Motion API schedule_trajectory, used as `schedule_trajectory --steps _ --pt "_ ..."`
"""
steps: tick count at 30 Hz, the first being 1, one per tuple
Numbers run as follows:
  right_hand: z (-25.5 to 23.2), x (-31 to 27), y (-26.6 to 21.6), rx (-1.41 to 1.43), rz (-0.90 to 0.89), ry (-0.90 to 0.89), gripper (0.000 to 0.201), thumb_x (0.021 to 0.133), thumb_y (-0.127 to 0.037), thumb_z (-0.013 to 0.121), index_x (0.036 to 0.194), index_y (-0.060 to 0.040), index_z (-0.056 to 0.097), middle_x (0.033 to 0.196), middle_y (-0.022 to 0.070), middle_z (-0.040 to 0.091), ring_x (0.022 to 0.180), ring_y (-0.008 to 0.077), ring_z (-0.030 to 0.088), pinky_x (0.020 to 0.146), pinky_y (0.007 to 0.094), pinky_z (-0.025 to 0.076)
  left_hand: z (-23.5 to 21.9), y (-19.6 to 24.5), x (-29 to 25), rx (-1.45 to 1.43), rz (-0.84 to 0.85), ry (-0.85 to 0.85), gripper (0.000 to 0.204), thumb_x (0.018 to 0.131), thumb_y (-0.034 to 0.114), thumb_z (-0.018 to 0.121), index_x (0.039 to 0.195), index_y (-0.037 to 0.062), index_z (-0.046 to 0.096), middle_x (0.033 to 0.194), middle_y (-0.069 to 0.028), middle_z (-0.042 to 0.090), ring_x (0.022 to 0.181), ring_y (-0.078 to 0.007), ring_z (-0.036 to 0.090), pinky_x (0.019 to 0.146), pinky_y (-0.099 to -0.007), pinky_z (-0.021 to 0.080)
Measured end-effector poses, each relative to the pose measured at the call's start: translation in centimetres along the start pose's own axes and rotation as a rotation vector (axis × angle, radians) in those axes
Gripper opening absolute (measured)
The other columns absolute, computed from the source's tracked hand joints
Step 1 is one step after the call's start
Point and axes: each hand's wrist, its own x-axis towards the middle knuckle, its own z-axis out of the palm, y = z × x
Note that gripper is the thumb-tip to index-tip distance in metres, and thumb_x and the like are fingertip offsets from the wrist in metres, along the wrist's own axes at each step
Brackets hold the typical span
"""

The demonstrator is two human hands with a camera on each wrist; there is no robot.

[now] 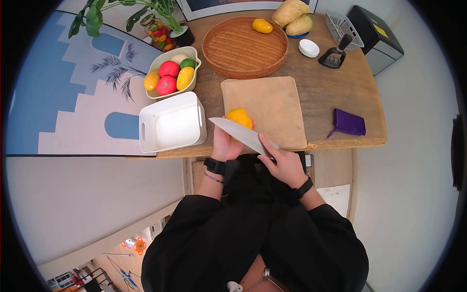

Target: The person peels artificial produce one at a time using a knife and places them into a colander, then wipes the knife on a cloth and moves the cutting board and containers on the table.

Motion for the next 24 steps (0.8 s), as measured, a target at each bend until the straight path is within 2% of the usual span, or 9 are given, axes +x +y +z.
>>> schedule_trajectory --steps 2,4,7,10,14,16,20,23,24 --pt "-0.3 0.0 0.5 -0.010 0.013 -0.003 0.067 0.096 -0.044 0.068 0.157 -0.0340 0.043 0.060 0.0142 0.062 0.054 0.0341 0.065 0.053 0.0435 0.053 1.4 -0.2 -0.2 0.007 0.082 0.120 0.067 0.103 0.063 0.045 0.133 0.0042 0.055 0.126 -0.0183 0.064 0.122 -0.0392 0.060 0.105 -0.0520 0.049" --pt "-0.6 -0.1 0.7 -0.011 -0.036 -0.002 0.066 0.096 -0.044 0.068 0.156 -0.0338 0.044 0.061 0.0133 0.062 0.054 0.0335 0.065 0.052 0.0429 0.053 2.0 -0.2 -0.3 -0.009 -0.001 0.177 0.068 0.101 0.066 0.047 0.129 0.0049 0.059 0.121 -0.0172 0.068 0.111 -0.0355 0.066 0.094 -0.0478 0.056" --pt "-1.3 0.1 0.0 -0.054 -0.099 -0.054 0.065 0.096 -0.044 0.068 0.155 -0.0339 0.046 0.061 0.0126 0.061 0.054 0.0325 0.065 0.052 0.0422 0.053 -1.0 -0.3 -0.1 0.035 -0.126 0.009 0.069 0.100 0.069 0.047 0.125 0.0061 0.062 0.113 -0.0156 0.071 0.098 -0.0291 0.069 0.084 -0.0420 0.059" --pt "-1.1 0.3 -0.4 -0.068 -0.107 -0.079 0.064 0.095 -0.044 0.069 0.155 -0.0343 0.047 0.060 0.0120 0.061 0.054 0.0313 0.065 0.052 0.0419 0.053 0.6 -1.5 -0.3 0.088 -0.137 0.076 0.070 0.099 0.071 0.047 0.122 0.0073 0.062 0.103 -0.0136 0.072 0.091 -0.0246 0.069 0.079 -0.0377 0.059" --pt "-1.0 0.3 -0.7 -0.095 -0.107 -0.086 0.064 0.095 -0.044 0.069 0.155 -0.0348 0.047 0.060 0.0120 0.060 0.053 0.0302 0.065 0.052 0.0418 0.053 0.1 -2.6 -0.2 0.042 -0.176 0.021 0.070 0.098 0.072 0.048 0.122 0.0078 0.062 0.101 -0.0138 0.070 0.092 -0.0242 0.069 0.080 -0.0367 0.058" --pt "-0.7 0.3 -0.6 -0.102 -0.133 -0.031 0.064 0.096 -0.044 0.069 0.155 -0.0353 0.047 0.059 0.0115 0.059 0.053 0.0294 0.065 0.052 0.0412 0.053 0.3 -2.9 -0.2 0.005 -0.147 0.133 0.068 0.099 0.070 0.049 0.122 0.0081 0.062 0.103 -0.0131 0.070 0.094 -0.0252 0.069 0.082 -0.0375 0.058" --pt "-0.6 0.3 -0.4 -0.072 -0.126 -0.069 0.067 0.094 -0.042 0.071 0.156 -0.0337 0.046 0.064 0.0145 0.062 0.055 0.0330 0.065 0.054 0.0428 0.053 0.7 -3.2 -0.4 -0.012 -0.149 0.177 0.068 0.097 0.072 0.051 0.121 0.0095 0.062 0.104 -0.0091 0.069 0.094 -0.0247 0.070 0.081 -0.0417 0.059" --pt "-1.0 0.5 -0.3 -0.104 -0.088 -0.068 0.068 0.094 -0.041 0.071 0.156 -0.0336 0.046 0.065 0.0136 0.062 0.056 0.0326 0.065 0.054 0.0428 0.053 0.9 -3.4 -0.5 0.005 -0.139 0.095 0.062 0.100 0.067 0.050 0.122 0.0103 0.062 0.107 -0.0077 0.070 0.094 -0.0255 0.070 0.086 -0.0433 0.058" --pt "-1.2 0.6 -0.2 -0.111 -0.065 -0.080 0.065 0.095 -0.042 0.070 0.156 -0.0343 0.046 0.065 0.0130 0.063 0.056 0.0321 0.066 0.055 0.0424 0.054 1.3 -3.6 -0.5 -0.001 -0.111 0.190 0.059 0.102 0.063 0.049 0.124 0.0095 0.062 0.111 -0.0089 0.070 0.095 -0.0263 0.069 0.086 -0.0425 0.057"
